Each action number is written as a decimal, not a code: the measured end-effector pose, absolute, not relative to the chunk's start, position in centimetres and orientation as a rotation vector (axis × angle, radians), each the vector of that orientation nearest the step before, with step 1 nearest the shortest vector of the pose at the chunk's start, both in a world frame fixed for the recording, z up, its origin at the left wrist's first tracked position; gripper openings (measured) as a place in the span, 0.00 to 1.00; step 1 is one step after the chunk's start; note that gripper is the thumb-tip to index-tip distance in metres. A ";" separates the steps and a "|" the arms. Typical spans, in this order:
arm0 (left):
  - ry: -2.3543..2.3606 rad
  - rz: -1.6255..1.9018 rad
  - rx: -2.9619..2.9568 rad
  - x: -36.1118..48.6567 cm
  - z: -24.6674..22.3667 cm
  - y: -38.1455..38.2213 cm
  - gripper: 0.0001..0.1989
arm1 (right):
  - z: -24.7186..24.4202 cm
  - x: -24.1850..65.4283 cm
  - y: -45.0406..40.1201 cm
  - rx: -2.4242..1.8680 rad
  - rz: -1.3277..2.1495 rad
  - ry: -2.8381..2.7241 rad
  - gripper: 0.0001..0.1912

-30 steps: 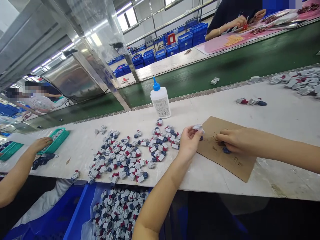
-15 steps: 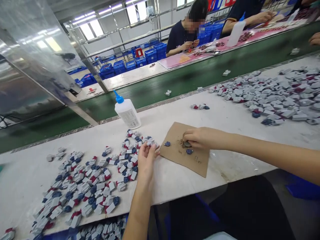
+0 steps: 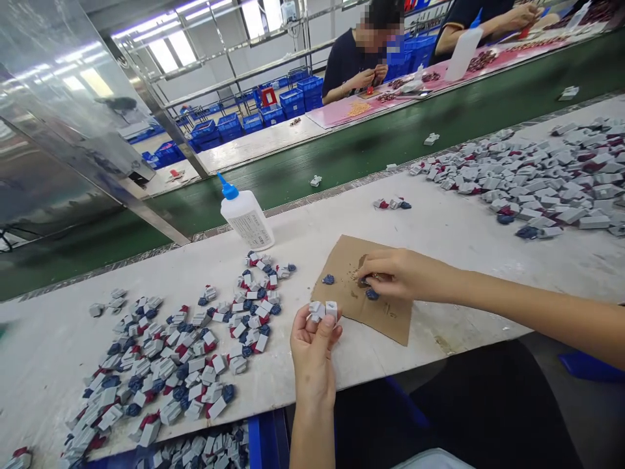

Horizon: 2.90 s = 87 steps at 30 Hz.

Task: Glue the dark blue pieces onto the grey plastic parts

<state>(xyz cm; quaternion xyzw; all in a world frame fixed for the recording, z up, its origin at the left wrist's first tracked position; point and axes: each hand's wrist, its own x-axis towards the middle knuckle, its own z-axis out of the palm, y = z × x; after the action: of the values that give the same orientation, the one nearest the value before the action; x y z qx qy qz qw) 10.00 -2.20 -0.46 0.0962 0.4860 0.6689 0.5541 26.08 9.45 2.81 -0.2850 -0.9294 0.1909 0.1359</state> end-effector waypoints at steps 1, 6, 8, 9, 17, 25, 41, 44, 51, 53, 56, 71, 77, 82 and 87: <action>1.144 1.578 0.242 10.2 -0.2 -2.3 0.18 | 3.6 26.0 8.7 -0.829 0.717 -2.575 0.11; 1.178 1.626 0.361 11.3 0.9 -2.7 0.16 | 6.5 25.6 5.2 -0.897 1.150 -2.218 0.08; 1.199 1.645 0.408 11.4 1.1 -2.8 0.16 | 6.9 25.4 4.7 -0.900 1.207 -2.203 0.06; 1.204 1.644 0.433 11.4 1.1 -2.9 0.15 | 7.0 25.4 4.6 -0.886 1.214 -2.212 0.06; 1.236 1.617 0.530 11.1 1.6 -3.2 0.13 | 7.1 25.3 4.8 -0.767 1.107 -2.288 0.05; 1.381 1.607 0.689 11.0 0.6 -3.4 0.10 | 4.9 24.8 4.5 -0.764 1.576 -2.135 0.08; 2.401 1.240 1.220 4.3 -3.9 -4.0 0.08 | -1.6 6.5 18.5 -0.830 1.255 -1.480 0.12; 2.388 1.227 1.216 4.4 -3.7 -3.6 0.09 | -1.8 8.4 17.1 -0.873 1.309 -1.491 0.11; 1.863 1.566 0.735 4.4 -1.2 -1.7 0.19 | 1.8 12.6 10.6 -0.787 1.553 -1.717 0.09; 1.747 1.626 0.688 4.7 -0.5 -1.4 0.20 | 3.0 13.9 9.2 -0.689 1.466 -1.853 0.08; 1.669 1.689 0.652 5.5 0.2 -1.5 0.17 | 4.3 15.7 8.1 -0.576 1.149 -1.990 0.08; 1.845 1.780 1.276 7.8 2.8 -3.0 0.12 | 5.9 19.9 7.3 -0.077 0.408 -2.324 0.18; 1.786 1.804 1.151 8.6 2.8 -2.7 0.16 | 4.9 19.5 6.3 -0.318 1.111 -2.091 0.07; 1.556 1.853 0.887 9.4 2.6 -1.6 0.13 | 4.0 18.3 5.2 -0.518 1.280 -1.791 0.02; 1.501 1.862 0.682 9.7 3.1 -0.6 0.14 | 2.7 17.0 4.1 -0.596 1.131 -1.637 0.03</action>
<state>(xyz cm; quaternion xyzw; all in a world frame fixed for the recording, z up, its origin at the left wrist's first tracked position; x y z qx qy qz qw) 9.73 -0.57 3.07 0.2596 0.5714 0.7091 0.3215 17.05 4.15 2.71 -0.2474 -0.6790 0.4693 0.5075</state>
